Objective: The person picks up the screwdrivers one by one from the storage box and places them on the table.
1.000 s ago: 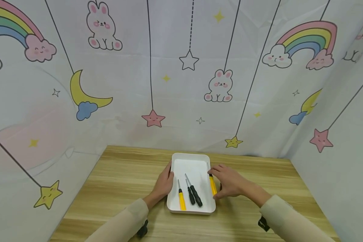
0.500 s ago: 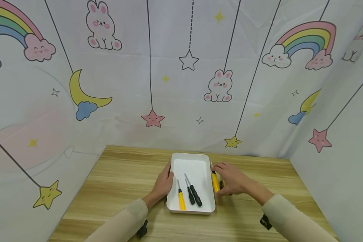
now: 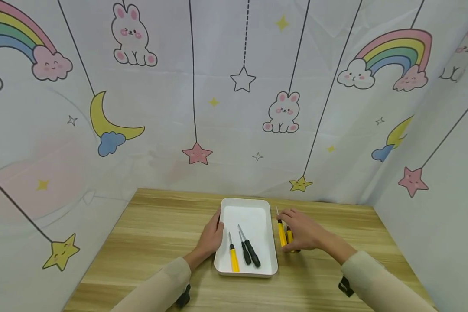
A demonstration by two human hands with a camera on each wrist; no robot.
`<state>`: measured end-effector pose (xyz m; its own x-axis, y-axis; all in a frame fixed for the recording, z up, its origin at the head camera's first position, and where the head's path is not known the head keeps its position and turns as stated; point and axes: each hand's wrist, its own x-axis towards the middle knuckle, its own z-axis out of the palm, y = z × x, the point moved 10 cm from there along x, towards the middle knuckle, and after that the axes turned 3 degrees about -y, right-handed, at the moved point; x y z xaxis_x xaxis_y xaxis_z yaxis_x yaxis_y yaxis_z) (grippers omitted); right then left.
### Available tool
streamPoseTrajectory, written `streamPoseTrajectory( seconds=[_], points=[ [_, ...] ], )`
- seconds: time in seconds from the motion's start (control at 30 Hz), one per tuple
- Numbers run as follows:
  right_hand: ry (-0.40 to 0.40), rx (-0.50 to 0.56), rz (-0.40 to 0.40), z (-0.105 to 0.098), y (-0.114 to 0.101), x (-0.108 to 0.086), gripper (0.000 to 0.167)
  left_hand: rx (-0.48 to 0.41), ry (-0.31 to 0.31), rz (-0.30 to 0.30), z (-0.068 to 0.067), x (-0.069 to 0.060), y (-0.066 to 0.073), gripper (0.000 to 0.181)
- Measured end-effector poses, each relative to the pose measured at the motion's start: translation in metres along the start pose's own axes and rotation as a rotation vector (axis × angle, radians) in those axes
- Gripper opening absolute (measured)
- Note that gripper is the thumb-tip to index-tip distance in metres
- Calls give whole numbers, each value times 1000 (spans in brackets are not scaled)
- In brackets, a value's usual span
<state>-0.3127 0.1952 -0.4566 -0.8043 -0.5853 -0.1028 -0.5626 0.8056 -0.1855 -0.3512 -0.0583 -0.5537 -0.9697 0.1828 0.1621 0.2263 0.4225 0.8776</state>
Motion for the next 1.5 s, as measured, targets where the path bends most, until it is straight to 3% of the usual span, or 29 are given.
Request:
streamPoseTrajectory(
  seconds=[0.33, 1.5],
  points=[
    [28, -14, -4, -2, 8, -3, 91, 6, -2, -18, 0, 1, -1, 54],
    [-11, 7, 80, 1, 37, -10, 89, -12, -7, -8, 1, 1, -2, 54]
  ],
)
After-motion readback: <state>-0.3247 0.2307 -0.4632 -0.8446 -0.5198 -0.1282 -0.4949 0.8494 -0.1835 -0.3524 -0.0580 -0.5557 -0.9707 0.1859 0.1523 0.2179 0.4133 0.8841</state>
